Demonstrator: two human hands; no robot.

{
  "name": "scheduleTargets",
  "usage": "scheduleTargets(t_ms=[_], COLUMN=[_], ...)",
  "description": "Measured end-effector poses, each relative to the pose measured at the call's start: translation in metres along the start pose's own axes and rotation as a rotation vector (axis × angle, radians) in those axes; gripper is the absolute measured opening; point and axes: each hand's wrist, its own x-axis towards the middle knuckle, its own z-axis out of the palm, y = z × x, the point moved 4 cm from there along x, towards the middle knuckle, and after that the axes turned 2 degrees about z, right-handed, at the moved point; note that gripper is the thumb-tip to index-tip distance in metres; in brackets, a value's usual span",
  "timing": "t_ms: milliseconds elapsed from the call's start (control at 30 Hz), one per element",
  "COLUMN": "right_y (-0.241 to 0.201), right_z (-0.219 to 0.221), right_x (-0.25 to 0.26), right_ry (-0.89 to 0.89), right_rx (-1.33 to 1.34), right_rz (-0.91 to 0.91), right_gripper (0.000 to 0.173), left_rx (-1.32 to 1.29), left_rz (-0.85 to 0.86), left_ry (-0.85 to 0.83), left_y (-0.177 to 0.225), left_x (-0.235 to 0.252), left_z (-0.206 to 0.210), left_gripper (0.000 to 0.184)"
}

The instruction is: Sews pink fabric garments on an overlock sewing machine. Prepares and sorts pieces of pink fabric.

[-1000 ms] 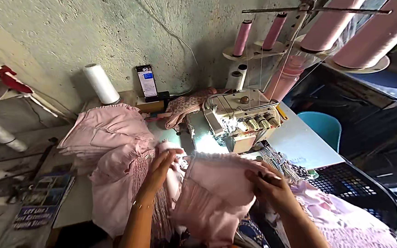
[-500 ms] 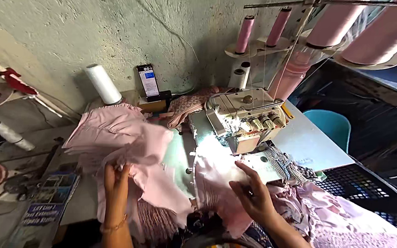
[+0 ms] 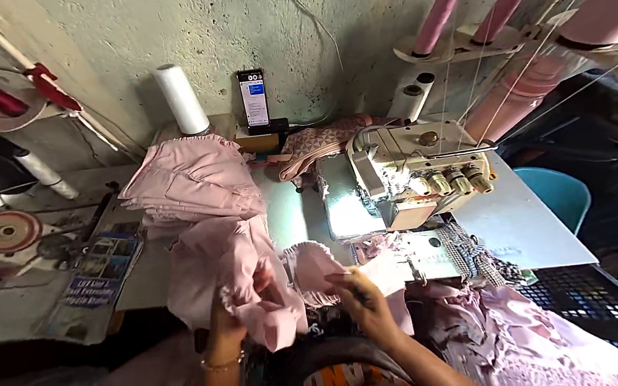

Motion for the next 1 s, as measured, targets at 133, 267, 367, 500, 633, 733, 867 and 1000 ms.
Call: scheduleTargets(t_ms=[133,267,367,500,633,733,867,1000], right_y=[0.013,0.004,0.0,-0.017,-0.029,-0.026,-0.027,-0.031], right_z=[0.021,0.026,0.014,-0.044,-0.061,-0.047,-0.036,-0.037], right_x=[0.0,-0.006,0.001,0.02,0.027,0.028,0.025,0.02], right_ry=[-0.298,-0.523,-0.369,0.215,0.511,0.431,0.387,0.372], right_rx=[0.323,0.667,0.447,-0.555,-0.807,-0.771,-0.773,-0.813], right_rz=[0.547,0.841,0.687,-0.143,-0.441,-0.488,-0.514,-0.527], right_gripper=[0.049,0.041,0.011,0.017,0.013,0.017,0.021,0.024], left_rx=[0.135,0.295,0.389,0.722,1.349,1.377,1.408,1.777], left_rz=[0.166,0.579,0.624,0.738,0.435,0.579,0.869,0.061], left_ry=[-0.1,-0.291,-0.232,-0.127,-0.566,-0.532,-0.381,-0.983], left_y=[-0.039,-0.046,-0.04,0.004,0.017,0.023,0.024,-0.001], left_x=[0.0,0.011,0.015,0.013,-0.005,-0.003,0.032,0.055], left_z=[0.038,0.064,0.066,0.029,0.003,0.029,0.084,0.115], left_gripper=[0.045,0.052,0.05,0.028,0.043,0.054,0.04,0.079])
